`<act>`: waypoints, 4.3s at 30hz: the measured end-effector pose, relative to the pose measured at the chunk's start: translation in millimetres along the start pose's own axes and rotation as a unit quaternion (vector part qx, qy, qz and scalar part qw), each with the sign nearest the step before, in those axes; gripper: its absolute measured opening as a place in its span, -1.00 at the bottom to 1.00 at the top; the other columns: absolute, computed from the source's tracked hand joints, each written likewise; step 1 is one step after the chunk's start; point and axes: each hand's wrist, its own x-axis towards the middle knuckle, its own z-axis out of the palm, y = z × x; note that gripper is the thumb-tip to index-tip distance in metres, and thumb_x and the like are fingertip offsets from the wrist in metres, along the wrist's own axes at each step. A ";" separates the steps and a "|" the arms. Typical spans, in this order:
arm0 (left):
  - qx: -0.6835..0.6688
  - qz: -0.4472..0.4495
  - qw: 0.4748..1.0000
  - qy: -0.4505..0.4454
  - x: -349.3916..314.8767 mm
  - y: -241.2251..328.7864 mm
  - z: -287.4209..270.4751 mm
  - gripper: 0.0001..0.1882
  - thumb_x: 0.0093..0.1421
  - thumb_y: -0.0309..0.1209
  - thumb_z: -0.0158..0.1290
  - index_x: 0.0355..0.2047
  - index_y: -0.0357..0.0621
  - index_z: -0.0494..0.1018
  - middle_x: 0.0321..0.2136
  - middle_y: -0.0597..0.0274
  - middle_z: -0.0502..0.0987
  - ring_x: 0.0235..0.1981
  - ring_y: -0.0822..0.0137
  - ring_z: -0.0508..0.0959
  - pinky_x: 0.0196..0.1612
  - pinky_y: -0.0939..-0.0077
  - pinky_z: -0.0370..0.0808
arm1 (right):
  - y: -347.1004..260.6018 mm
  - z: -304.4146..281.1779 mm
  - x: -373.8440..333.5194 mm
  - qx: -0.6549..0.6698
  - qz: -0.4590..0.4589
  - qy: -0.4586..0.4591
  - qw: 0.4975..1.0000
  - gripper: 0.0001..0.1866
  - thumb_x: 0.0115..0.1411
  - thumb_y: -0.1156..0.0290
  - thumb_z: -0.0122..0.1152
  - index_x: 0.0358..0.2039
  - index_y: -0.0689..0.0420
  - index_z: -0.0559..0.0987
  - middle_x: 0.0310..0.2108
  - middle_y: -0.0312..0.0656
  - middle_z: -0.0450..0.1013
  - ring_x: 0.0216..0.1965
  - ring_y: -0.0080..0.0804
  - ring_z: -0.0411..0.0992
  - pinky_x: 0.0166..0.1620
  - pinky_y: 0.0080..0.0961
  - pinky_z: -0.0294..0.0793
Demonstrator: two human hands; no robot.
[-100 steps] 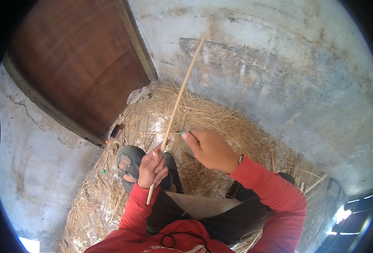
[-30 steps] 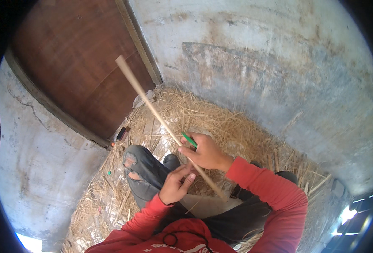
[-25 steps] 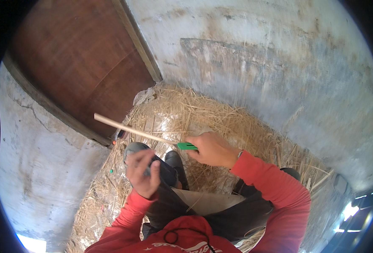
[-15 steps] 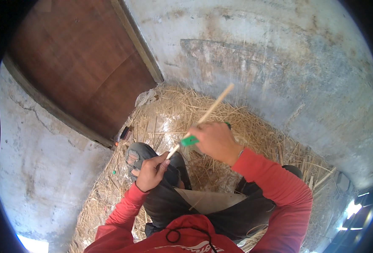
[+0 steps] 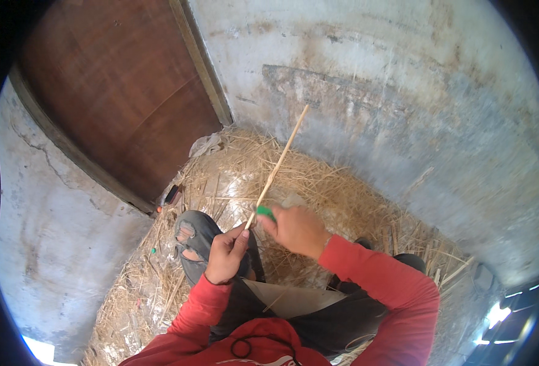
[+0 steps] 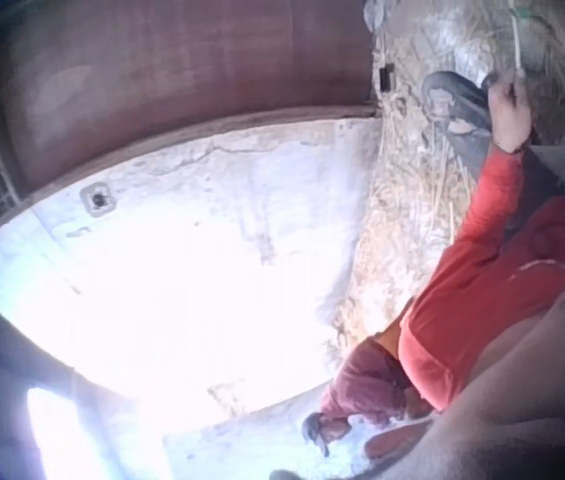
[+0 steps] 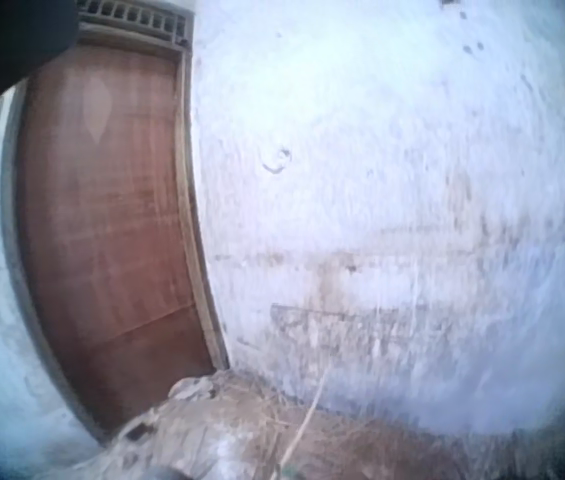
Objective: The person strips a long bamboo stalk using a small green tool, pulling it along the length of the stalk multiple times while sitting on a straw-covered floor.
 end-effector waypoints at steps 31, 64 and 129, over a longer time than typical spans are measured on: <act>0.045 0.050 0.995 0.069 -22.2 -16.0 -12.3 -0.67 0.39 -0.39 0.10 0.03 -0.42 0.54 -0.16 -0.30 0.63 -0.25 0.26 0.72 -0.16 0.43 0.56 | 2.4 -15.0 25.9 -0.034 0.015 0.009 0.999 -0.58 0.41 0.07 0.08 -0.39 0.18 0.52 -0.67 0.09 0.40 -0.61 0.22 0.41 -0.48 -0.02 0.39; 0.161 0.041 0.982 0.090 -40.6 -0.9 -20.1 -0.70 0.33 -0.46 0.15 -0.01 -0.45 0.56 -0.35 -0.19 0.67 -0.41 0.36 0.66 -0.25 0.49 0.55 | 45.2 -7.5 25.7 0.007 0.097 0.024 0.995 -0.53 0.44 0.02 0.01 -0.21 0.22 0.61 -0.62 0.09 0.46 -0.56 0.10 0.48 -0.38 -0.01 0.49; -0.306 -0.068 0.935 -0.167 7.0 19.3 7.5 -0.49 0.54 -0.37 -0.16 0.45 -0.08 0.15 -0.66 0.52 0.10 -0.73 0.62 0.05 -0.66 0.64 0.08 | -16.6 -53.0 -13.5 0.086 0.031 0.006 0.996 -0.48 0.39 -0.03 0.08 -0.40 0.23 0.59 -0.66 0.12 0.43 -0.57 0.18 0.48 -0.45 -0.01 0.43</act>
